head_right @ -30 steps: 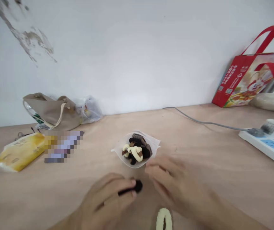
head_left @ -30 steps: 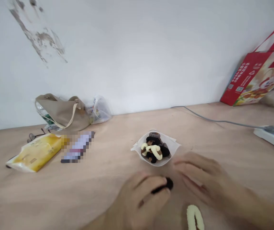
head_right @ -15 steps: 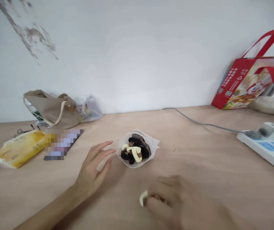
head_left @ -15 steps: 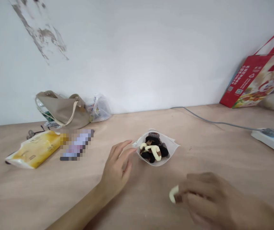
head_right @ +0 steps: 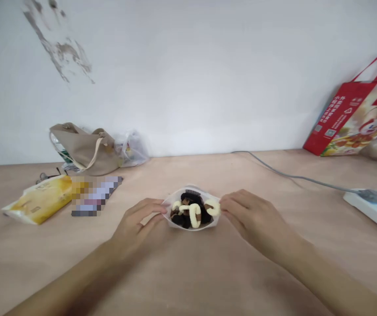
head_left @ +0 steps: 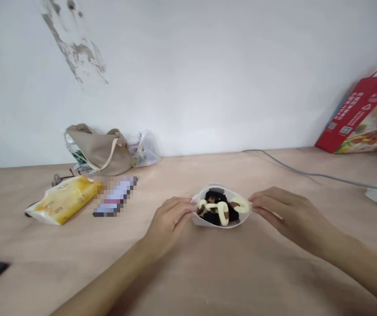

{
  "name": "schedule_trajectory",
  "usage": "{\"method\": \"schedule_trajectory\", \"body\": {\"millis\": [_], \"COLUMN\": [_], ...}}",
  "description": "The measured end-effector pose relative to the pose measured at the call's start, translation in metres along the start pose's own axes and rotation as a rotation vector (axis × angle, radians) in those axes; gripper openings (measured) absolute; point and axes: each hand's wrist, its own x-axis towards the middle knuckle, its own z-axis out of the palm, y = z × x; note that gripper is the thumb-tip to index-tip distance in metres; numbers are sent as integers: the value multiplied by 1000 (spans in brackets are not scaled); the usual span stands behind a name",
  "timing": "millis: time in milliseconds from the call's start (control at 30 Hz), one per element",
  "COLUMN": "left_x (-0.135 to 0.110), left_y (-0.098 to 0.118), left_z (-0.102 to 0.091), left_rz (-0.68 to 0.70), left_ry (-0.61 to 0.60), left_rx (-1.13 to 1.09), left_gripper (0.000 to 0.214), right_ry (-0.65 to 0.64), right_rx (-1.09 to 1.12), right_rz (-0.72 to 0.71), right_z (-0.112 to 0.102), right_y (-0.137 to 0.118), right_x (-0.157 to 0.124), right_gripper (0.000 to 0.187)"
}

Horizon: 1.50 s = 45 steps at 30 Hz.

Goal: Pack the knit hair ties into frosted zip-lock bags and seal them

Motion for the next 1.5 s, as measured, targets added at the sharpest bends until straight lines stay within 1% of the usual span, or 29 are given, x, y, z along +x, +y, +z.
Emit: {"method": "schedule_trajectory", "body": {"millis": [100,167,233,300,333,367,433,500,633,700,800,867,900,967,1000,1033,1100,1167,1233,1300,1367,1433,1500], "left_x": [7,11,14,16,16,16,16,17,16,16,17,18,18,17,17,16,13,11,10,10,11,12,13], "left_y": [8,12,15,17,17,17,15,13,9,12,21,29,33,38,40,41,41,41,41,39,34,27,19], "left_z": [-9,-13,-14,-15,-15,-16,-18,-20,-19,-16,-12,-12,-12,-13,-14,-15,-15,-16,-18,-19,-21,-22,-22], "left_rz": [-80,-148,-186,-193,-187,-182,-196,-246,-352,-436,-611,-672,-679,-655,-630,-604,-570,-558,-547,-538,-553,-576,-573], "left_ry": [10,14,1,-15,-19,-20,-12,37,180,228,277,289,294,307,313,317,316,290,242,199,181,176,166], "left_rx": [-44,-108,-186,-242,-252,-255,-268,-276,-276,-329,-472,-503,-492,-449,-421,-393,-343,-298,-274,-267,-277,-302,-331], "left_gripper": [13,13,13,13,13,13,13,11,7,17,29,33,34,33,31,30,27,26,26,28,31,33,31], "right_ry": [-35,-22,20,47,48,42,32,57,167,177,256,314,304,185,146,56,-69,-165,-191,-158,-118,-113,-109], "right_rx": [77,90,153,309,389,454,517,531,507,489,369,257,225,149,83,31,-60,-124,-167,-204,-248,-309,-364], "right_rz": [63,125,269,425,472,490,471,461,494,499,442,325,242,85,29,0,-38,-70,-108,-126,-104,-53,-56], "right_z": [-3,0,6,12,14,16,16,14,10,7,-1,-7,-10,-11,-9,-6,0,5,6,3,-1,-6,-10], "right_y": [3,2,1,-2,-3,-5,-7,-6,0,0,-10,-26,-36,-58,-69,-79,-95,-103,-102,-91,-70,-46,-23], "right_x": [3,5,7,9,11,12,15,15,10,8,15,29,38,59,70,80,97,105,104,94,76,55,33], "right_gripper": [18,23,25,30,31,27,17,20,23,20,12,10,10,13,14,14,11,11,12,14,17,19,21]}}
